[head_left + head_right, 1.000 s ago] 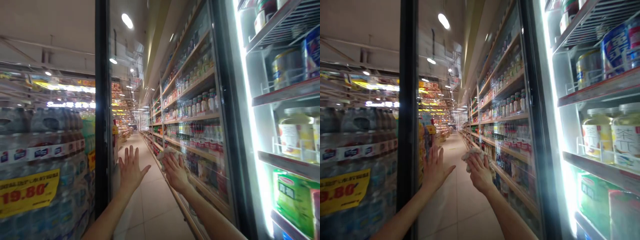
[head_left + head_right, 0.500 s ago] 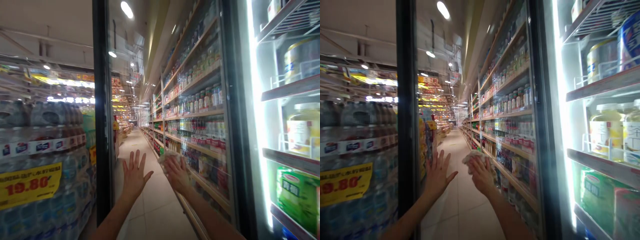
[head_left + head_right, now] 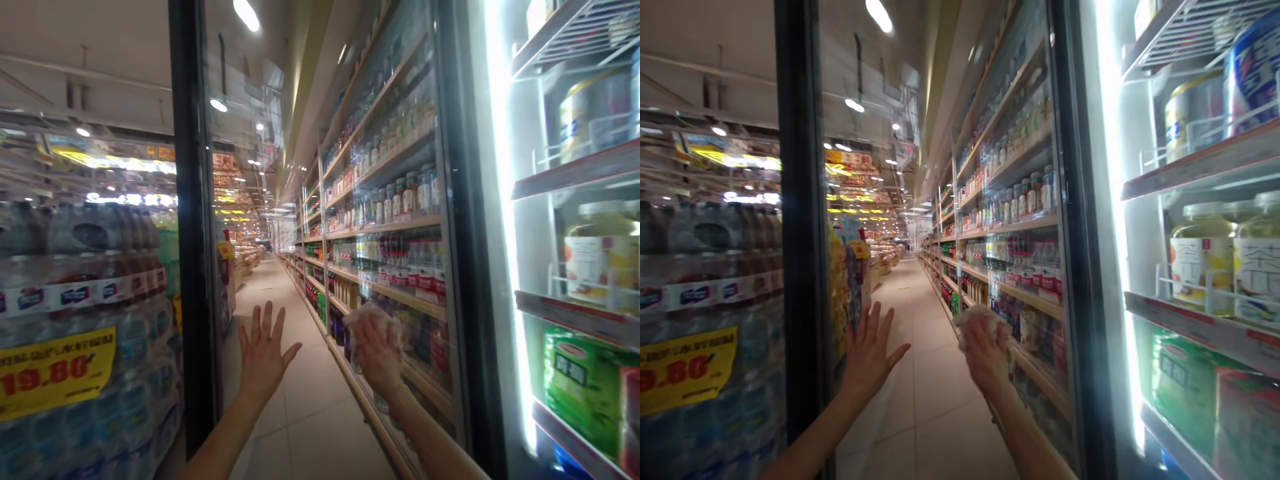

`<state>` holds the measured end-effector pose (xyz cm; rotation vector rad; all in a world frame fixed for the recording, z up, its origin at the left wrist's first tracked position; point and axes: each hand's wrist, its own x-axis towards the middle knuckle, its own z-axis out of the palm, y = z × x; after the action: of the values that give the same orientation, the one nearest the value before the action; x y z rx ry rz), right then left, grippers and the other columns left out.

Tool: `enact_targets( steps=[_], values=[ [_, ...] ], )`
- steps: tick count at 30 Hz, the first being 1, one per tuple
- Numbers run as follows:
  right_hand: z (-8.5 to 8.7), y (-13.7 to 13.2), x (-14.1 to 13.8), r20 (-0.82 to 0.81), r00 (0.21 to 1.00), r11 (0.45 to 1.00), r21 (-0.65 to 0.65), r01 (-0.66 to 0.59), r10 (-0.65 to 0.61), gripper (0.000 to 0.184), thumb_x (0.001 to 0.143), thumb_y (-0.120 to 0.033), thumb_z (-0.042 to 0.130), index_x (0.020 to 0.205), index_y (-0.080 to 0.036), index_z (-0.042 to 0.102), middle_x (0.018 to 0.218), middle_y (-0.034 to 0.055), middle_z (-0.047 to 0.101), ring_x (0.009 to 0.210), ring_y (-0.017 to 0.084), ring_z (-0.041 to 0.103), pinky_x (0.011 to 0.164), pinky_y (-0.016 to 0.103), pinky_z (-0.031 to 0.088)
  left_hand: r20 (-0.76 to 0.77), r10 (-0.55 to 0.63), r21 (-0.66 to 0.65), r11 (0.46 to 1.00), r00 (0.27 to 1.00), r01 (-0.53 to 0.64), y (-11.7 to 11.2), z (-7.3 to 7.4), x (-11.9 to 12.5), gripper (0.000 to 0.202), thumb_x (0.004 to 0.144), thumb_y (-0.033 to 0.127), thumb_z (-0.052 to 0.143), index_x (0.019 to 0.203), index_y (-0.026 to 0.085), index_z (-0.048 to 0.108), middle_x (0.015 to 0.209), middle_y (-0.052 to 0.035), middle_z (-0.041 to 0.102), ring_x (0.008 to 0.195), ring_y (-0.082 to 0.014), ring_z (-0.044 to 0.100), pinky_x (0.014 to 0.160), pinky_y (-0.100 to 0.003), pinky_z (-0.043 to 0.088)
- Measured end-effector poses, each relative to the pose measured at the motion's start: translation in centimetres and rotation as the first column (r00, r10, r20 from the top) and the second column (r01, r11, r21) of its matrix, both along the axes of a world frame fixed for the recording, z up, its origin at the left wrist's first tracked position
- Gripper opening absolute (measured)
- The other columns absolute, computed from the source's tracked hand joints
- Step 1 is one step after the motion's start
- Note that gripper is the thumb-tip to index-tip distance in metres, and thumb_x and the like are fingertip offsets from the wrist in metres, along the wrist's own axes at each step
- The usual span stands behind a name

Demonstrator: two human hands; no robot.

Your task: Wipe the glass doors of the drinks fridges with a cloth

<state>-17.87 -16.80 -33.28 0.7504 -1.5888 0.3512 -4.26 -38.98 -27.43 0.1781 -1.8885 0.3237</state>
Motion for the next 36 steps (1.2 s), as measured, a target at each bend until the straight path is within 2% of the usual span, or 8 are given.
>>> enact_targets(
  steps=[5,9,12,19,24,26,32,36],
  values=[
    [0.1,3.6,-2.0,0.18,0.977,0.892,-0.416,0.18,-0.113,0.065,0.088,-0.021,0.033,0.148,-0.02,0.008,0.147,0.0169,0.03,0.138,0.034,0.022,0.101,0.066,0.025,-0.01,-0.004,-0.002,1.0,1.0,0.003,0.2,-0.3,0.0,0.059,0.083,0.044,0.052,0.134,0.014,0.044,0.146,-0.0187,0.03,0.139,-0.0347,0.016,0.106,-0.063,0.019],
    [-2.1,0.5,0.3,0.073,0.997,0.999,-0.038,-0.005,0.008,0.067,0.084,-0.013,0.037,0.146,-0.027,0.016,0.14,0.009,0.044,0.134,0.027,0.032,0.108,0.058,0.021,-0.011,-0.009,0.01,1.0,1.0,0.009,0.2,-0.8,0.0,0.057,0.085,0.044,0.049,0.133,0.013,0.044,0.146,-0.0188,0.031,0.139,-0.0345,0.016,0.107,-0.062,0.019],
    [-3.5,0.9,0.2,0.012,0.998,0.993,0.105,-0.059,0.059,0.066,0.083,-0.01,0.038,0.143,-0.031,0.024,0.133,0.0042,0.053,0.129,0.023,0.041,0.111,0.052,0.018,-0.003,-0.002,-0.008,1.0,1.0,0.002,0.0,-1.4,0.1,0.056,0.086,0.045,0.046,0.133,0.014,0.045,0.146,-0.0182,0.032,0.139,-0.0341,0.019,0.107,-0.061,0.019],
    [-3.7,6.1,-3.1,0.262,0.958,0.843,-0.483,0.235,-0.117,0.062,0.09,-0.024,0.031,0.147,-0.021,0.007,0.148,0.0163,0.026,0.138,0.035,0.021,0.099,0.064,0.028,-0.04,-0.024,-0.023,0.999,0.999,0.023,-0.2,-2.8,-0.3,0.056,0.089,0.044,0.042,0.135,0.014,0.041,0.145,-0.0187,0.034,0.139,-0.0336,0.019,0.107,-0.061,0.019],
    [-5.2,3.0,-0.7,0.085,0.996,1.0,0.0,0.011,-0.011,0.068,0.085,-0.012,0.038,0.146,-0.028,0.015,0.142,0.0077,0.042,0.135,0.026,0.03,0.109,0.055,0.02,-0.07,-0.048,-0.041,0.998,0.996,0.046,-0.2,-2.9,-0.3,0.058,0.088,0.043,0.044,0.139,0.015,0.035,0.144,-0.0191,0.034,0.139,-0.0338,0.019,0.106,-0.062,0.021],
    [-4.9,3.5,-1.0,0.068,0.998,0.999,0.045,-0.008,0.005,0.067,0.084,-0.012,0.04,0.145,-0.03,0.018,0.14,0.0062,0.045,0.134,0.025,0.033,0.11,0.054,0.019,-0.072,-0.052,-0.046,0.998,0.996,0.049,-0.2,-2.9,-0.3,0.06,0.088,0.042,0.045,0.14,0.016,0.032,0.144,-0.019,0.034,0.139,-0.0336,0.018,0.106,-0.062,0.021],
    [-0.7,4.9,-2.7,0.179,0.978,0.864,-0.471,0.177,-0.103,0.061,0.091,-0.023,0.032,0.147,-0.021,0.01,0.146,0.017,0.03,0.138,0.033,0.022,0.101,0.065,0.024,-0.077,-0.034,-0.08,0.996,0.996,0.028,-0.1,-2.9,-0.4,0.059,0.087,0.041,0.048,0.139,0.015,0.034,0.143,-0.0198,0.036,0.139,-0.0346,0.018,0.105,-0.063,0.021],
    [1.4,1.9,-0.9,0.0,1.0,0.999,-0.048,-0.002,0.002,0.061,0.088,-0.019,0.036,0.146,-0.024,0.018,0.138,0.0109,0.046,0.136,0.026,0.028,0.108,0.056,0.019,-0.078,-0.003,-0.103,0.995,0.997,-0.005,-0.2,-3.0,-0.2,0.055,0.088,0.042,0.046,0.134,0.012,0.042,0.142,-0.021,0.037,0.138,-0.0361,0.021,0.104,-0.062,0.025]
  ],
)
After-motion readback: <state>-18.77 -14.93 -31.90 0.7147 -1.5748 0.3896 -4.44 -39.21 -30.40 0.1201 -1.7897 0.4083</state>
